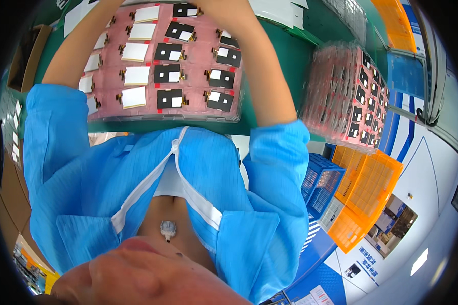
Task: Assembling small electronic components by attaching stickers or labels to them on a production floor.
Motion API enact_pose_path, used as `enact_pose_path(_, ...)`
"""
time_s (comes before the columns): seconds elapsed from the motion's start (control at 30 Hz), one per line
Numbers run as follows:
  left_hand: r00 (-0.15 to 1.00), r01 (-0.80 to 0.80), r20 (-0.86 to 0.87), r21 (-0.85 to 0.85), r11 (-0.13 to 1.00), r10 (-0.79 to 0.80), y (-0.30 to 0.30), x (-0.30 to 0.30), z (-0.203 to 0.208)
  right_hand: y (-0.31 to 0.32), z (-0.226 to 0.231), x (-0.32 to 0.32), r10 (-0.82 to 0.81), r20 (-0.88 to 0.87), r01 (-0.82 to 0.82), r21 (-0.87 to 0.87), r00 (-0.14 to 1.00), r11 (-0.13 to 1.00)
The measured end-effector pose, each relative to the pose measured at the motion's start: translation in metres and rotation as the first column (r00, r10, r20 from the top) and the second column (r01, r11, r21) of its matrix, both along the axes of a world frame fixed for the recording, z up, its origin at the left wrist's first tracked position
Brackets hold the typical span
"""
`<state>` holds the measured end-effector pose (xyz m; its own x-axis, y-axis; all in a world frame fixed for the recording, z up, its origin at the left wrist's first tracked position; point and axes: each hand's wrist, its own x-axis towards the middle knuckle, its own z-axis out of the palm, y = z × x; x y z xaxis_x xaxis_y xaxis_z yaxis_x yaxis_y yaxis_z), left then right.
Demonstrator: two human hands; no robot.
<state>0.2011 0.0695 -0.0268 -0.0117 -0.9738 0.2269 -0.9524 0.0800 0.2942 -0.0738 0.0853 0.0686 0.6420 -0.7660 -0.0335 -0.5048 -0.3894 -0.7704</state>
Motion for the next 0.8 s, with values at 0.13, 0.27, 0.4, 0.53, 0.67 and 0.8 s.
enact_pose_path(0.13, 0.96, 0.208, -0.172, -0.082, 0.975, -0.219, 0.05, -0.009, 0.05, 0.061, -0.012, -0.061, 0.166, 0.345, -0.229, 0.151, 0.924, 0.962)
enact_pose_path(0.27, -0.036, 0.365, -0.643, -0.721, 0.589, -0.765, 0.145, -0.026, 0.037, 0.115, -0.019, -0.069, 0.169, 0.359, -0.233, 0.142, 0.918, 0.962)
enact_pose_path(0.4, 0.84, 0.296, -0.474, -0.004, 0.955, -0.263, 0.263, -0.057, 0.068, 0.141, -0.021, -0.069, 0.017, 0.383, -0.108, 0.216, 0.924, 0.971)
enact_pose_path(0.53, 0.9, 0.068, -0.425, -0.079, 0.995, -0.095, 0.299, -0.098, 0.053, 0.158, -0.03, -0.052, 0.062, 0.383, -0.139, 0.178, 0.922, 0.974)
enact_pose_path(0.67, 0.925, 0.048, -0.372, -0.082, 0.995, -0.076, 0.307, -0.092, 0.032, 0.16, -0.039, -0.038, 0.122, 0.297, -0.147, 0.061, 0.947, 0.987)
enact_pose_path(0.8, 0.905, 0.038, -0.419, -0.088, 0.995, -0.071, 0.31, -0.092, 0.031, 0.162, -0.045, -0.027, 0.147, 0.296, -0.163, 0.028, 0.944, 0.986)
